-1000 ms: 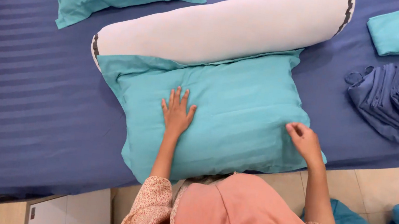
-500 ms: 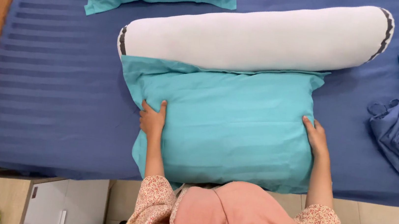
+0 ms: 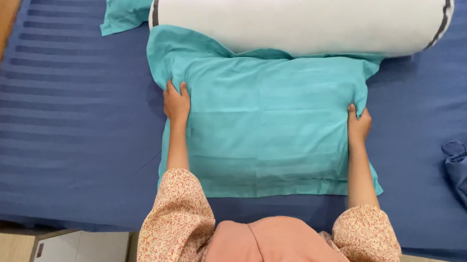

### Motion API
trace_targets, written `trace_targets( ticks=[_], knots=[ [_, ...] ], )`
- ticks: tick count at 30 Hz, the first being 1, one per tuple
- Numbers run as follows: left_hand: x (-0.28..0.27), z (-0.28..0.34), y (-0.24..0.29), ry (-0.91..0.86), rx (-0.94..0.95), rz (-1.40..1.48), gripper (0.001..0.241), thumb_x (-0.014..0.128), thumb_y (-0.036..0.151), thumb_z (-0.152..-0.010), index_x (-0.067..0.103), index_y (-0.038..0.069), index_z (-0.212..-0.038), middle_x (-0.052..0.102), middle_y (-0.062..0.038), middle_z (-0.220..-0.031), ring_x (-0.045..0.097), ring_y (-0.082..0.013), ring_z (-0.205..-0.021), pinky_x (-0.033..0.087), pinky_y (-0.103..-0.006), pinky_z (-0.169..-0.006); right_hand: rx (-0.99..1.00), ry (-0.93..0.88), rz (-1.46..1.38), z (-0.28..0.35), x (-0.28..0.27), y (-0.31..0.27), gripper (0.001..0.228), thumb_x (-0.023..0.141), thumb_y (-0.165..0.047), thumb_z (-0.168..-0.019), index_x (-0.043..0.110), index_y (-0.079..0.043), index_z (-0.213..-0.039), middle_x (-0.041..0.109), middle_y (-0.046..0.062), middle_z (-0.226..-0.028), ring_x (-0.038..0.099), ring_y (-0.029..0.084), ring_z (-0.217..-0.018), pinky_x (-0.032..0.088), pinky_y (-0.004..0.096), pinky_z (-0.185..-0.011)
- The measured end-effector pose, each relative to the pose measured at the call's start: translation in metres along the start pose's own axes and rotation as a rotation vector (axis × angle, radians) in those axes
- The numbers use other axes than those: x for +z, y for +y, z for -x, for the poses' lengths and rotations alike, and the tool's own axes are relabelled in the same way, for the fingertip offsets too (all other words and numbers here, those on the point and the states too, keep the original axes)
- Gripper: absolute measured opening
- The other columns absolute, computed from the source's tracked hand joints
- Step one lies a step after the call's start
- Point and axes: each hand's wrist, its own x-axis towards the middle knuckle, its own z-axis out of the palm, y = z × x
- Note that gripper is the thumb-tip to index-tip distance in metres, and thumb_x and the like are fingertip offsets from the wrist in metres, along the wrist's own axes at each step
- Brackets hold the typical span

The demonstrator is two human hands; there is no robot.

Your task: The person folds a light blue pillowcase on a blue bedsheet, then inserts a white pillow into a matching pillowcase. They smooth the pillow and place it on the bed, then fold another light blue pillowcase and set it aside.

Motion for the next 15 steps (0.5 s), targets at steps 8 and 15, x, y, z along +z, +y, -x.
trace_targets(
  ticks=[8,15],
  knots=[
    [-0.037,0.058,-0.085,-0.222,-0.089,-0.205,0.078,0.053,0.065,-0.094,0.047,0.01,-0.149,0.058,-0.028,-0.134,0.056,-0.0487,-0.122,0.045,-0.0563,-0.099,0.249,-0.123,-0.033,0.062,-0.059,0.001,0.056,0.06,-0.05,-0.105,0.065,-0.002,-0.133,0.072,0.02,-0.107,0.068,0.032,-0.096,0.051,0.041,-0.086],
    [-0.056,0.118,-0.146,-0.341,-0.348,-0.169,0.084,0.046,0.074,-0.097,0.056,0.004,-0.143,0.061,-0.031,-0.135,0.057,-0.0482,-0.128,0.046,-0.0543,-0.108,0.265,-0.108,0.079,0.101,-0.064,0.043,0.046,0.063,-0.043,-0.111,0.069,0.003,-0.116,0.07,0.017,-0.093,0.065,0.027,-0.088,0.05,0.04,-0.082]
  ],
)
